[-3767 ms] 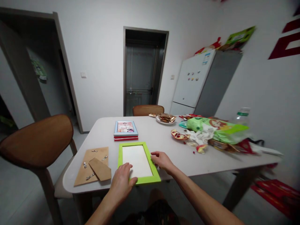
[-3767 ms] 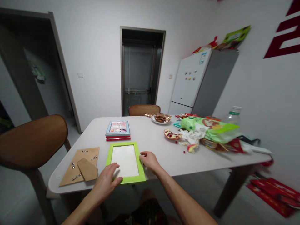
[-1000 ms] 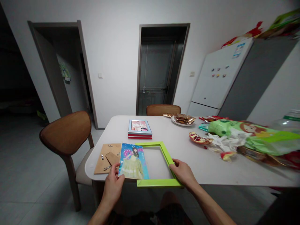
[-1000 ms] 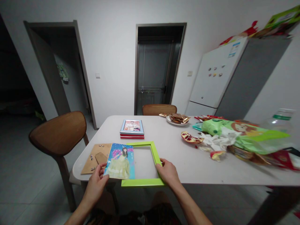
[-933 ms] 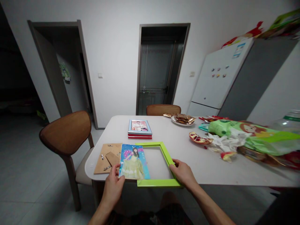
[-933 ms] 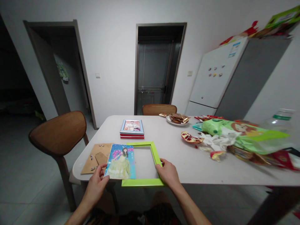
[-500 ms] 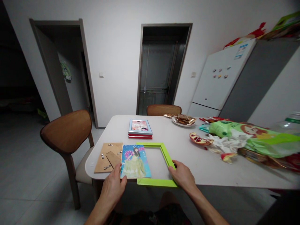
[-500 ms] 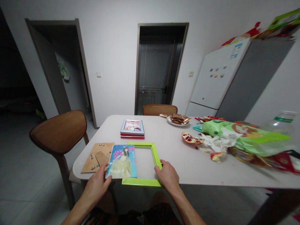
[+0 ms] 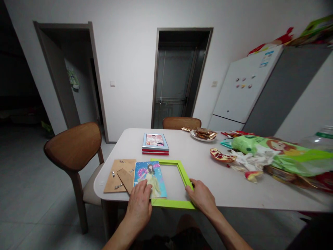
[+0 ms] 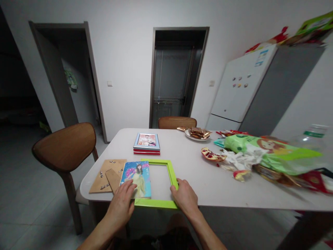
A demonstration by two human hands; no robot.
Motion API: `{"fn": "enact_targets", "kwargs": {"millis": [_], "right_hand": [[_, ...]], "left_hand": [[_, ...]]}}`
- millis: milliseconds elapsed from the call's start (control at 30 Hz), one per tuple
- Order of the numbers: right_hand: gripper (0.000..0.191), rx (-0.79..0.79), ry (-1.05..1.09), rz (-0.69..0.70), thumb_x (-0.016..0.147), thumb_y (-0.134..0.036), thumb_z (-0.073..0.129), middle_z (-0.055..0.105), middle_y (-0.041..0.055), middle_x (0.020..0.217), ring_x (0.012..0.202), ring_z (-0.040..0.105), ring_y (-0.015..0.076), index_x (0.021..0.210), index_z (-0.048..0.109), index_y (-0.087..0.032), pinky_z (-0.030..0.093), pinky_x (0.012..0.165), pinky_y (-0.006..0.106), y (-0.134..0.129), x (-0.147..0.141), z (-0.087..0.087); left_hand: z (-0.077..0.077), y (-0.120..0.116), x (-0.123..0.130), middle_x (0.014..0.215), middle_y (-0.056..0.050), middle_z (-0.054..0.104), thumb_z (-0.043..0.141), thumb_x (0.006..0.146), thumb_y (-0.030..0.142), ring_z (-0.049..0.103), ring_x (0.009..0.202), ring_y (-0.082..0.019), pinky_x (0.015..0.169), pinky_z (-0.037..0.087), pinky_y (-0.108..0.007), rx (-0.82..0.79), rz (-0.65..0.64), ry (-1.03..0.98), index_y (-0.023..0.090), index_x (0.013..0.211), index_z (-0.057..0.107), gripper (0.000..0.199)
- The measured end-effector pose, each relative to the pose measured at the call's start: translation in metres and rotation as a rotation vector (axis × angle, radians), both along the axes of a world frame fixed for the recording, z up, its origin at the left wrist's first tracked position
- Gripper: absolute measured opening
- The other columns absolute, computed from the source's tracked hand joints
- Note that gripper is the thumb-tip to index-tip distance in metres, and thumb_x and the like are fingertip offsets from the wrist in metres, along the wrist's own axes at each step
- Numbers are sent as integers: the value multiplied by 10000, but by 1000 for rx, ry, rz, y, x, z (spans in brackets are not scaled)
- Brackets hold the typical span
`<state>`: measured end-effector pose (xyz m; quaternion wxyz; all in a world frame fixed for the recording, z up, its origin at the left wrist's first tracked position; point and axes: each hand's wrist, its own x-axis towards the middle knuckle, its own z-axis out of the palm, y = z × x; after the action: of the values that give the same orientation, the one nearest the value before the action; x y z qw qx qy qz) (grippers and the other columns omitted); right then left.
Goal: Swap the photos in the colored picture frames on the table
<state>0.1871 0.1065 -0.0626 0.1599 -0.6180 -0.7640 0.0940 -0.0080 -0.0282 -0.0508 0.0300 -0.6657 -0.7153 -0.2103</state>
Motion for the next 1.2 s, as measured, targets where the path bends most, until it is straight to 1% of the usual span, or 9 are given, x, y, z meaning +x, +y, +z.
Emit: {"fn": "enact_targets", "kwargs": {"millis": [200,500,600,700,767,867,1033,1100,1200], "right_hand": [[443,-2,-13,33,745,-294,374,563,152,982,889,543,228,1098,511,-64,374,758,301,-1,-2,2],[419,108,-27,72,714,-264,424,554,158,1012,929,493,254,1066,541,-68,373,785,337,-2,-3,0],[399,207,110,107,692,-235,443,520,138,1098,972,460,265,1049,555,-99,362,820,374,-8,-10,6],[356,209,428,237,691,-221,443,541,105,1069,962,480,219,1012,573,-137,379,826,340,-19,-23,20],[321,99,668,326,702,-235,446,570,82,1016,891,522,185,983,582,-161,421,756,302,-28,-34,29],[280,-223,945,410,705,-251,479,612,74,897,742,562,146,937,593,-145,444,645,264,-40,-53,36],[228,-808,1446,227,708,-313,525,618,56,763,608,581,115,841,558,-131,453,544,233,-50,-80,33],[159,-842,1677,157,718,-292,514,618,42,769,672,595,120,793,536,-154,476,610,244,-49,-84,33],[74,-698,1826,93,707,-211,492,627,12,788,739,595,122,776,510,-193,487,678,253,-39,-78,35]], "left_hand": [[1,4,0,1282,-115,405,368,653,18,324,1198,-242,988,240,-431,-139,-47,42,146,1185,431,551],[-7,9,-6,1186,-105,513,379,730,39,443,1110,-224,938,336,-382,3,-56,46,175,1109,512,425],[-6,13,-15,1178,-90,524,357,721,18,452,1108,-214,935,353,-385,124,-71,19,182,1101,519,444],[10,14,-26,1143,-75,554,329,744,41,480,1083,-186,933,371,-358,298,-48,-76,186,1097,522,427],[28,14,-30,1112,-67,574,325,778,89,502,1057,-176,924,382,-344,417,-7,-195,185,1085,528,380],[49,12,-26,1081,-62,591,353,805,168,518,1028,-182,923,372,-342,546,36,-419,180,1064,539,319],[48,16,6,986,-75,626,412,797,302,543,970,-211,870,397,-360,542,70,-1077,143,999,560,296],[42,21,19,992,-86,623,440,778,325,547,965,-209,858,406,-354,515,9,-1358,126,1019,535,327],[37,25,30,1035,-93,607,501,727,311,548,972,-205,849,415,-337,469,-123,-1616,135,1076,488,391]]}}
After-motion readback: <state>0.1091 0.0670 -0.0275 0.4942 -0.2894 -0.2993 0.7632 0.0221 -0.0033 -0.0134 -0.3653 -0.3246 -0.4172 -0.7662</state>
